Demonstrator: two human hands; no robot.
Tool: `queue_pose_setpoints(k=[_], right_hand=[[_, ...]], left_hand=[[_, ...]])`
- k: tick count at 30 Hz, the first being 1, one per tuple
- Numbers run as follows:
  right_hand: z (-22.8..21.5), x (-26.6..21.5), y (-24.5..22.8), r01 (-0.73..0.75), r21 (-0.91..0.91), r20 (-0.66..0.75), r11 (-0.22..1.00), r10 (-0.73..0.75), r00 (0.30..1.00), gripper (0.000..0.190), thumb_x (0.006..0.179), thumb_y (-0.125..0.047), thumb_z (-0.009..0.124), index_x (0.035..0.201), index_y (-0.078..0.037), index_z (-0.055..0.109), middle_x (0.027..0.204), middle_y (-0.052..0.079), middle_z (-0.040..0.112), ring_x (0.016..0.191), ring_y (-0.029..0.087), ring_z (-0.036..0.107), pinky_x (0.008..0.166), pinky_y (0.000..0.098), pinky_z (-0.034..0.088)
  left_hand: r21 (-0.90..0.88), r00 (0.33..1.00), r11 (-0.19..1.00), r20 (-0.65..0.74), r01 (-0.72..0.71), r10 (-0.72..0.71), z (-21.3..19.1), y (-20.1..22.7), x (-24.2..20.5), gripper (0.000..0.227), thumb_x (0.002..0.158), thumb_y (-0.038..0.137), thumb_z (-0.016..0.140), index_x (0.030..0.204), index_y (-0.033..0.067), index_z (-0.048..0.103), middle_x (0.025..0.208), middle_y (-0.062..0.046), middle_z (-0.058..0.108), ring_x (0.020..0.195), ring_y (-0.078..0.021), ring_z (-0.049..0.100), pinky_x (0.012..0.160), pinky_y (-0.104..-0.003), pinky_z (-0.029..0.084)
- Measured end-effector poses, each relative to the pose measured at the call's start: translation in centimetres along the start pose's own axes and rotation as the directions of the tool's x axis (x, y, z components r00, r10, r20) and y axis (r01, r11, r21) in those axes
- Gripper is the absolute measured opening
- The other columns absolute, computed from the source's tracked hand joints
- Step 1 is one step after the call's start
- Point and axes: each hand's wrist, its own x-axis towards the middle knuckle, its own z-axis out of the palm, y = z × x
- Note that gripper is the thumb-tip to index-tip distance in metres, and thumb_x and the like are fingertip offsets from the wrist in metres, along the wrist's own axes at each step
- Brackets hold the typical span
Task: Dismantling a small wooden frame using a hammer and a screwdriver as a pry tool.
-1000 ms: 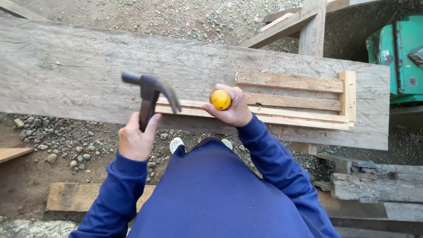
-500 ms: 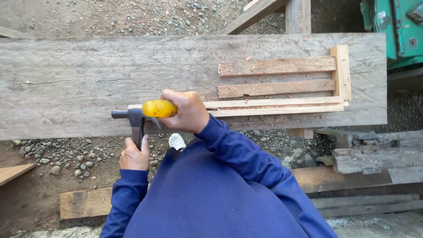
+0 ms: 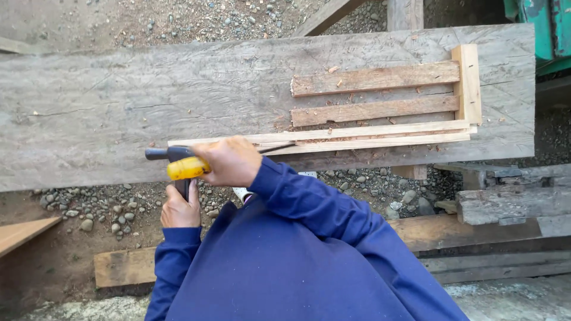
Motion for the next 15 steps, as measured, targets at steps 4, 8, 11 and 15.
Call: queue_pose_setpoints(k=[4,8,11,15], right_hand=[[-1.8,-1.7,-0.9,-0.042,-0.144,0.076,0.989,0.054,0.996,0.03,0.078,-0.03,0.08,0.093,-0.011,0.062,0.071,0.01,0.069,0.064,0.031,0.071,0.056,0.0467,0.055],[-2.1,-2.5,-2.8,0.077,-0.11,0.076,0.991,-0.069,0.995,0.03,0.073,-0.028,0.08,0.092,-0.012,0.062,0.071,0.008,0.069,0.061,0.029,0.07,0.05,0.0447,0.053],[-1.5,-2.6,-2.9,0.206,-0.042,0.046,0.978,-0.205,0.978,0.033,0.07,-0.029,0.08,0.091,-0.013,0.061,0.072,0.007,0.068,0.062,0.029,0.07,0.048,0.0437,0.051],[-1.1,-2.7,-2.8,0.296,0.029,0.023,0.955,-0.297,0.955,0.034,0.067,-0.028,0.08,0.091,-0.014,0.06,0.075,0.005,0.067,0.063,0.028,0.069,0.049,0.0426,0.05]], left_hand=[[-0.012,1.0,1.0,-0.014,0.009,-0.009,1.3,-1.4,0.2,0.05,0.1,0.05,0.063,0.104,0.001,0.054,0.085,-0.035,0.068,0.082,-0.0564,0.066,0.068,-0.064,0.05],[0.013,0.999,0.999,0.012,-0.046,0.046,2.0,-2.5,0.5,0.049,0.096,0.045,0.068,0.11,0.0009,0.052,0.083,-0.033,0.068,0.081,-0.0547,0.067,0.069,-0.063,0.05],[-0.032,0.998,0.998,0.038,-0.051,0.052,1.6,-2.6,0.5,0.051,0.093,0.045,0.074,0.107,0.0018,0.051,0.08,-0.03,0.069,0.08,-0.0527,0.068,0.067,-0.061,0.052],[-0.08,0.997,0.995,0.047,-0.063,0.067,1.4,-3.3,0.1,0.051,0.091,0.044,0.077,0.103,0.0024,0.05,0.079,-0.028,0.069,0.079,-0.0505,0.069,0.066,-0.058,0.053]])
